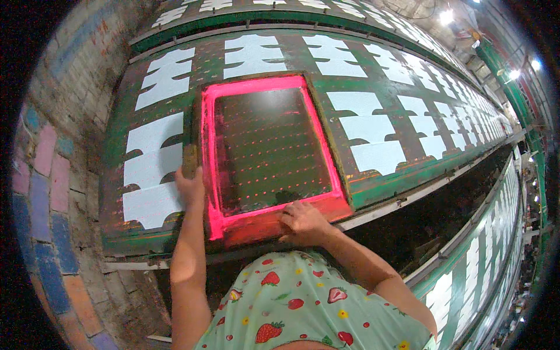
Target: The person uses a pink-framed screen and a squeegee to apply pink ink onto white paper sheets arranged on a green workbench. They repeatedly position the screen, pull the squeegee across the mesh, and lift the screen to reveal printed areas, continuing this cycle across multiple sheets.
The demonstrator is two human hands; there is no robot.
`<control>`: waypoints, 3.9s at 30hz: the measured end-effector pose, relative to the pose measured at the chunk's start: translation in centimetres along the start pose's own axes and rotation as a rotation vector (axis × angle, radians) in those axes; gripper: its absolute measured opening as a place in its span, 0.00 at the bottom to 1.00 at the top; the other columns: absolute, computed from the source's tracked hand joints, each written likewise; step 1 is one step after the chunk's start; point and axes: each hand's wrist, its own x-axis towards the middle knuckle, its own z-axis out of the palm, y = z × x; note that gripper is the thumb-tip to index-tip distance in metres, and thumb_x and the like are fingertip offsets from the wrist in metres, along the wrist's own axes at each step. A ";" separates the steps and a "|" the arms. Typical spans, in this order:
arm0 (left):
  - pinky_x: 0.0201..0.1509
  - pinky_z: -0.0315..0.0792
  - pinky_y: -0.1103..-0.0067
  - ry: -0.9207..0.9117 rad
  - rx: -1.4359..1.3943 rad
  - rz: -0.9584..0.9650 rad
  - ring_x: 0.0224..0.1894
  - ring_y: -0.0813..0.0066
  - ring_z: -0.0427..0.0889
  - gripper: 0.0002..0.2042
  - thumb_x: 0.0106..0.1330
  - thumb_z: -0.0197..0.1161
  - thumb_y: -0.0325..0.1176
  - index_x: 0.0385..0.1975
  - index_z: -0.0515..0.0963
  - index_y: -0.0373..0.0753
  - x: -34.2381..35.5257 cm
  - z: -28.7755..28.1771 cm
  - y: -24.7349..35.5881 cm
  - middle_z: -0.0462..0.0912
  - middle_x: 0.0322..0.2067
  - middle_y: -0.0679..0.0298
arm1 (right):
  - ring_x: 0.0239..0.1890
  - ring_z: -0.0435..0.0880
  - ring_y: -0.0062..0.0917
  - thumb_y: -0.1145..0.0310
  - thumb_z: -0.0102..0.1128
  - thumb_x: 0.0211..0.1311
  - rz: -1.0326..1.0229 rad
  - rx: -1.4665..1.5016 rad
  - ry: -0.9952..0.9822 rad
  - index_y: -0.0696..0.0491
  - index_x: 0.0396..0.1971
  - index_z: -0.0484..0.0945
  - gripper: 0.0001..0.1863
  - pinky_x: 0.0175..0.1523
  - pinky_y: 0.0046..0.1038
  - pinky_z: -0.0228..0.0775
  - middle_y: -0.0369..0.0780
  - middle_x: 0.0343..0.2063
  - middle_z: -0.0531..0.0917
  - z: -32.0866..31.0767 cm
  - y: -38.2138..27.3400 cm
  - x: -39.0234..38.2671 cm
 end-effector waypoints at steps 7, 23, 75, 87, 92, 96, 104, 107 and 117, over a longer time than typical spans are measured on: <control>0.56 0.81 0.63 0.020 0.103 -0.111 0.45 0.53 0.90 0.26 0.60 0.84 0.46 0.48 0.87 0.29 0.0 -0.9 1.7 0.92 0.43 0.49 | 0.56 0.87 0.44 0.50 0.74 0.67 0.008 0.234 0.254 0.50 0.54 0.89 0.24 0.63 0.46 0.79 0.44 0.50 0.90 -2.9 8.6 -6.1; 0.52 0.77 0.67 -0.097 -0.149 -0.295 0.44 0.66 0.87 0.16 0.66 0.80 0.32 0.49 0.87 0.30 0.3 -1.2 3.4 0.92 0.43 0.58 | 0.40 0.82 0.16 0.65 0.71 0.77 0.916 1.222 0.245 0.61 0.72 0.77 0.29 0.47 0.26 0.78 0.36 0.43 0.89 1.8 20.2 -14.4; 0.51 0.77 0.71 -0.118 -0.431 -0.252 0.41 0.71 0.84 0.13 0.65 0.81 0.27 0.45 0.86 0.33 -27.5 29.2 33.1 0.89 0.40 0.65 | 0.47 0.91 0.34 0.61 0.72 0.73 1.067 0.808 0.687 0.59 0.60 0.87 0.23 0.56 0.34 0.81 0.49 0.45 0.92 -10.0 54.2 -43.5; 0.49 0.79 0.68 -0.138 -0.320 -0.285 0.40 0.67 0.87 0.14 0.63 0.82 0.32 0.43 0.88 0.32 -27.2 30.7 31.2 0.91 0.38 0.61 | 0.61 0.84 0.43 0.66 0.74 0.58 -0.017 0.000 0.077 0.46 0.63 0.85 0.30 0.65 0.49 0.76 0.43 0.59 0.85 -17.2 39.1 -36.6; 0.55 0.81 0.63 -0.118 -0.218 -0.221 0.46 0.56 0.92 0.20 0.63 0.82 0.39 0.48 0.87 0.31 -27.6 30.6 31.1 0.93 0.42 0.51 | 0.58 0.86 0.44 0.65 0.63 0.66 0.030 -0.059 0.069 0.46 0.65 0.84 0.26 0.64 0.50 0.79 0.43 0.56 0.87 -17.2 38.8 -33.8; 0.58 0.82 0.61 -0.034 -0.147 -0.148 0.50 0.50 0.92 0.26 0.61 0.84 0.45 0.51 0.87 0.33 -28.2 30.3 31.7 0.93 0.46 0.47 | 0.54 0.88 0.44 0.66 0.62 0.66 -0.009 -0.129 0.050 0.46 0.63 0.85 0.25 0.59 0.48 0.82 0.44 0.53 0.88 -16.8 37.8 -30.5; 0.69 0.75 0.57 -0.003 -0.245 0.005 0.63 0.42 0.83 0.25 0.76 0.66 0.46 0.62 0.81 0.32 -27.6 30.6 31.2 0.86 0.57 0.43 | 0.52 0.90 0.45 0.71 0.65 0.57 0.227 -0.159 -0.260 0.46 0.58 0.88 0.26 0.56 0.47 0.84 0.45 0.50 0.90 -18.7 35.8 -27.3; 0.70 0.74 0.56 -0.033 -0.187 -0.073 0.64 0.41 0.82 0.26 0.79 0.61 0.46 0.66 0.78 0.29 -27.7 31.0 30.9 0.85 0.61 0.40 | 0.54 0.90 0.45 0.74 0.68 0.50 0.252 -0.232 -0.229 0.45 0.58 0.89 0.29 0.57 0.46 0.84 0.44 0.49 0.90 -17.3 35.0 -28.2; 0.70 0.75 0.58 -0.013 -0.170 -0.035 0.64 0.41 0.83 0.25 0.79 0.64 0.42 0.66 0.78 0.28 -27.7 30.7 31.2 0.86 0.60 0.40 | 0.51 0.89 0.41 0.75 0.68 0.54 0.127 -0.284 0.112 0.46 0.59 0.87 0.29 0.57 0.47 0.82 0.42 0.49 0.89 -13.9 38.5 -25.1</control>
